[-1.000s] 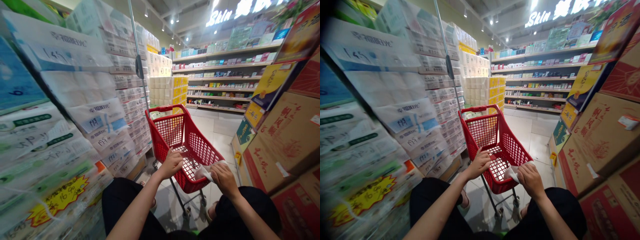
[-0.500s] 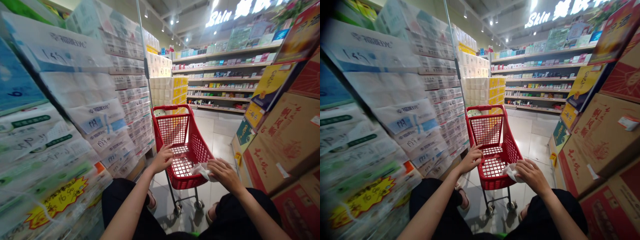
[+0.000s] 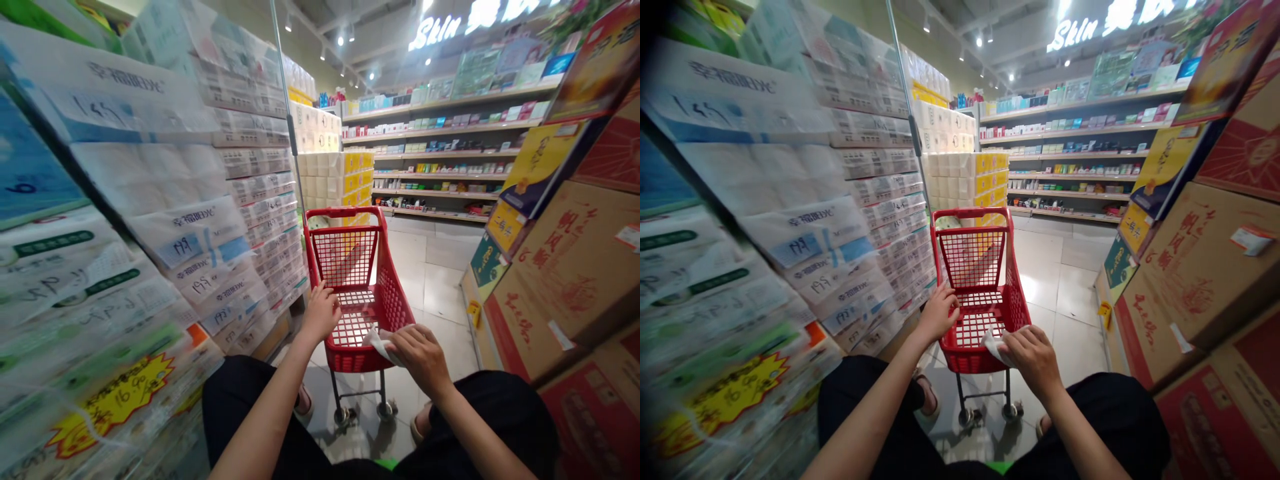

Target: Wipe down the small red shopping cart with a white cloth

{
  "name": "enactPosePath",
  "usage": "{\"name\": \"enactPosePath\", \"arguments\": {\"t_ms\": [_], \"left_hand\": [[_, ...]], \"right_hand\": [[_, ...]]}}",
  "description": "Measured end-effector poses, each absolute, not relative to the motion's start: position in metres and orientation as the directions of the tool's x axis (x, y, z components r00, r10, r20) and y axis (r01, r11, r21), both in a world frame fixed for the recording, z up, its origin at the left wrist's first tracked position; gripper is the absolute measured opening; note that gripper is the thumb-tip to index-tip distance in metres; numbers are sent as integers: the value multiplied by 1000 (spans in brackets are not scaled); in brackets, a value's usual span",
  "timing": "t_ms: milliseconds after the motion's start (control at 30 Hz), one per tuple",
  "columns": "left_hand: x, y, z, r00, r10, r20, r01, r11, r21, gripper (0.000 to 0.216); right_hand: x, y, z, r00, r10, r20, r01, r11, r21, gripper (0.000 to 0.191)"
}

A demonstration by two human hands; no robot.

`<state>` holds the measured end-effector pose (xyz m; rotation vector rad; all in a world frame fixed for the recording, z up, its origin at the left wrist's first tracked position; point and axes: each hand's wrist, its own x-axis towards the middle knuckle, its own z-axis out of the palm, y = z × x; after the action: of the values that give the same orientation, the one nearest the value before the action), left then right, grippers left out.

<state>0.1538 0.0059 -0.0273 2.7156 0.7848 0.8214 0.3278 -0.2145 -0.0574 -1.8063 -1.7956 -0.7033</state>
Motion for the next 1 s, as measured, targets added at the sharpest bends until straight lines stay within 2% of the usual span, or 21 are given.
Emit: {"name": "enactPosePath", "arguments": {"t_ms": [100,233,467,833,1000], "left_hand": [[153,-2,-30,664,557,498,482,-829,284,16],[159,-33,-34,683,492,540,438,-867,235,27],[157,-66,-37,748,588,309,548,-809,212,52],[148,-74,-23,855,480,194,449,-875,182,58],[150,-74,-18,871,476,121,455,-875,166,61]], "right_hand": [[316,-206,-55,9,753,658,1000,-10,-3,19],[302,-193,-52,38,753,657,999,-27,-27,20],[305,-181,-56,-5,764,645,1000,21,-17,19],[385,-190,-27,-370,791,487,929,327,175,27],[394,-179,-17,-327,813,483,945,291,150,25]]}}
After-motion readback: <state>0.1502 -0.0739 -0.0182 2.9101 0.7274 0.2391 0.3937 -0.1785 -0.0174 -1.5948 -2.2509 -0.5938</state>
